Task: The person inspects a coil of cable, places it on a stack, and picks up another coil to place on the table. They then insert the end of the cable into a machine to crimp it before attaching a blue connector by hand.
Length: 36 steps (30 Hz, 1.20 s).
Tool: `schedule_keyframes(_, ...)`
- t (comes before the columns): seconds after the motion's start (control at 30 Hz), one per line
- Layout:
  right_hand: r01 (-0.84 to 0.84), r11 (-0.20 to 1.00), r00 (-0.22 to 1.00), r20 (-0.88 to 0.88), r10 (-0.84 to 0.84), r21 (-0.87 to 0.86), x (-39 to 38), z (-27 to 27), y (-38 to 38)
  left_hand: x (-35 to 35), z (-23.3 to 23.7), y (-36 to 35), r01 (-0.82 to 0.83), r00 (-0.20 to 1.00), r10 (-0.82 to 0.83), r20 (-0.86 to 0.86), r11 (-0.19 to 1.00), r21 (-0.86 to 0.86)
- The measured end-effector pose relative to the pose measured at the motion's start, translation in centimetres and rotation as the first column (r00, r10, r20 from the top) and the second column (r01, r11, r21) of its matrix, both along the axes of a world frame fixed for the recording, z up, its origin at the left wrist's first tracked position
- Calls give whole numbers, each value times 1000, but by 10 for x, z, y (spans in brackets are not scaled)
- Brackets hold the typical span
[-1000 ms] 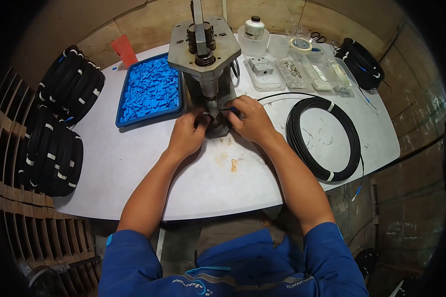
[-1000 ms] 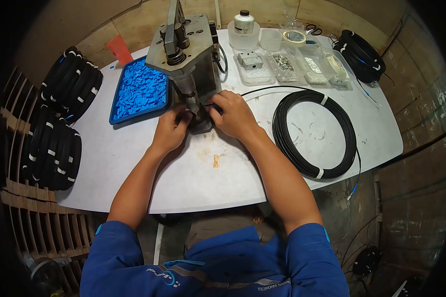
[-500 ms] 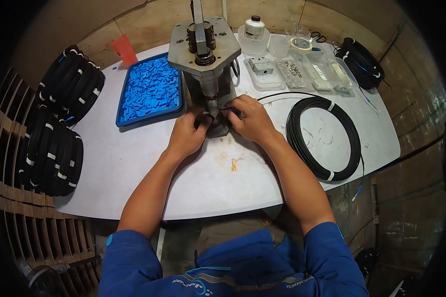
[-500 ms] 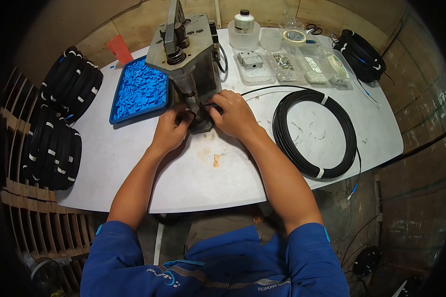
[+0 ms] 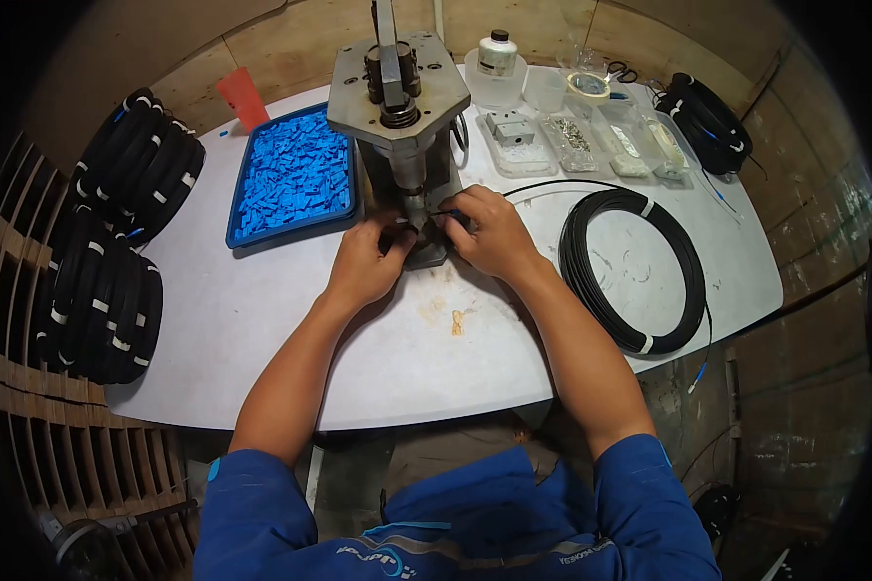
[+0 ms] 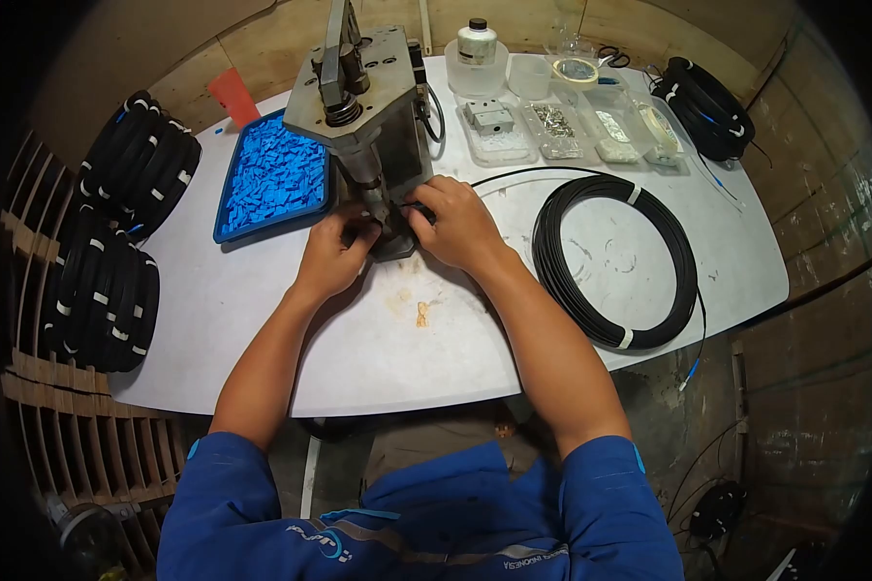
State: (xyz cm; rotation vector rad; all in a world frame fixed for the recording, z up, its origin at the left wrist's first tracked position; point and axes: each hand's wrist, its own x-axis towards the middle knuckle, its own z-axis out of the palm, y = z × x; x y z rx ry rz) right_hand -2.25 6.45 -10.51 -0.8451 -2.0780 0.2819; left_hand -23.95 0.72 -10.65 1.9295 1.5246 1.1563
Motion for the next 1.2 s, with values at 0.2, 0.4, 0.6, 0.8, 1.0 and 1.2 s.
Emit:
schedule_keyframes(0.2,-5,1000,1000,0,5,-1,1,-1,1,0,0,0,0,1000,0,2,1000,-15)
schedule_keyframes(0.4,-3,1000,1000,6,3,-13,1,-1,0,-1,-2,0,-4,1000,4,-6,1000,2)
schedule_keyframes(0.6,0,1000,1000,19,0,-22,1,-2,1,0,0,-1,1,1000,-1,7,1000,-9)
schedule_keyframes(0.8,-7,1000,1000,11,7,-27,1,-1,1,1,3,-2,3,1000,-3,1,1000,4)
schedule_keyframes(1.0,-6,1000,1000,12,7,-22,1,-2,2,0,0,0,4,1000,-4,-7,1000,4)
schedule_keyframes(1.2,-6,1000,1000,13,6,-30,1,-2,1,0,1,-2,-6,1000,6,-17,1000,-14)
